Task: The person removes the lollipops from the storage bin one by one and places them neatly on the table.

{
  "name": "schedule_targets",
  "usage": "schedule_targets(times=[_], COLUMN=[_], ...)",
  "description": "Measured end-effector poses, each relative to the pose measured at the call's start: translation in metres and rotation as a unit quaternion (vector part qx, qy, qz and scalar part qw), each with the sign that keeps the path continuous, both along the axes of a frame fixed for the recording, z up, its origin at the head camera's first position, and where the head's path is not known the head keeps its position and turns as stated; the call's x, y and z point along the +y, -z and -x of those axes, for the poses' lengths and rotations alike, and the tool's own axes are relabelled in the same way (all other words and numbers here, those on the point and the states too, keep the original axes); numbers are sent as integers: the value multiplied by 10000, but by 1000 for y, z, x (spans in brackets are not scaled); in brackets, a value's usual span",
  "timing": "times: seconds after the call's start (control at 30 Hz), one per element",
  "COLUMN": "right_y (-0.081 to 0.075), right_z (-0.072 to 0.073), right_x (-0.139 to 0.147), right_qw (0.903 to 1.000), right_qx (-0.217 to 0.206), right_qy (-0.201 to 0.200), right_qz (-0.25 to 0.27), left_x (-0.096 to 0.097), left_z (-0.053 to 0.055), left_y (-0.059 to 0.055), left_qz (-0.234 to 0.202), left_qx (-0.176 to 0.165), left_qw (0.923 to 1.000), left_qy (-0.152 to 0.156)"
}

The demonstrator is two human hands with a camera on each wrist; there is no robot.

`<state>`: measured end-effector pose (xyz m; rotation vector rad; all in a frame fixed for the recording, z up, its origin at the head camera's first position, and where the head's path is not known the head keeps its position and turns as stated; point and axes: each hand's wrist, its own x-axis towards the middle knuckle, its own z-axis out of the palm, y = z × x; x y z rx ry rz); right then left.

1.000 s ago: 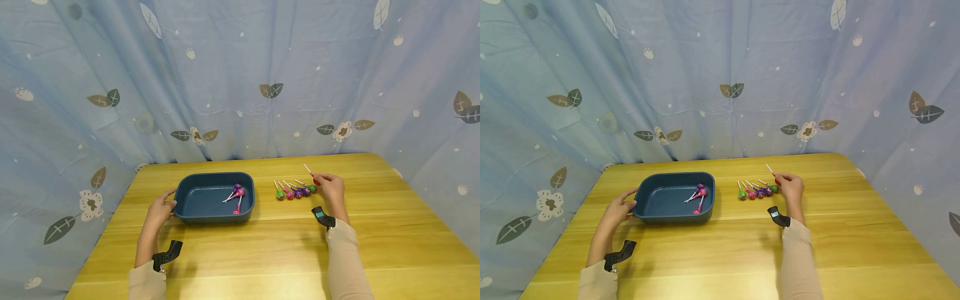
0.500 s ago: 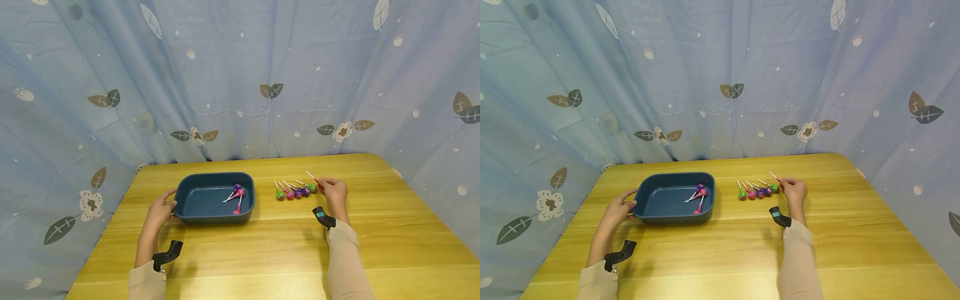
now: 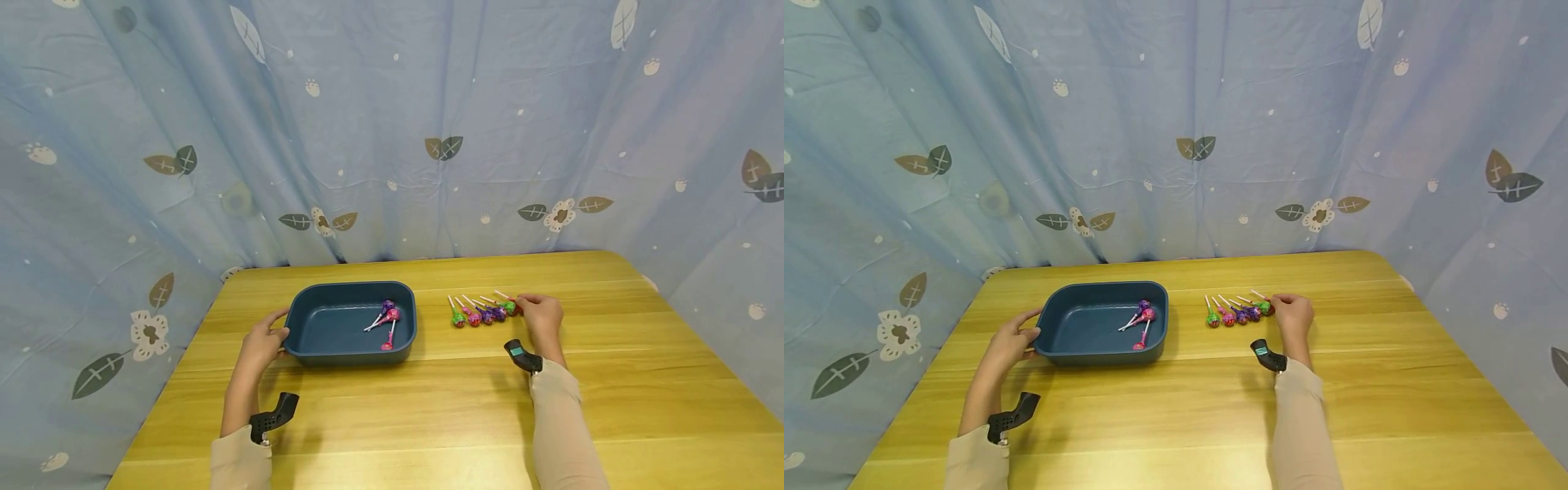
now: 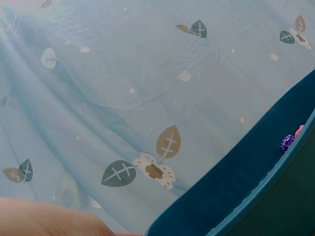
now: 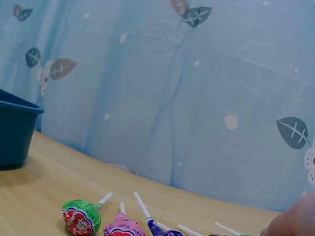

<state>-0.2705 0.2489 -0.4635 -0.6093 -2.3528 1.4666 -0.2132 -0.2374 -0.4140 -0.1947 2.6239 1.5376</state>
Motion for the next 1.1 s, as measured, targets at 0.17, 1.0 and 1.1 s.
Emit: schedule_targets(times=[0.17,1.0,1.1], right_y=[0,-18,-21], right_z=[-1,-4,-4], right_x=[-1,-1,-3], right_qw=[9997,9993,9995], right_qx=[-95,82,98], right_qy=[-54,44,73], right_qz=[-219,-375,-282], left_x=[0,1,1], left_z=[0,2,1], left_y=[1,1,1], left_qz=[-33,-73,-59], left_qx=[-22,-94,-94], left_qw=[10000,9999,9999], left_qy=[-8,-60,-72])
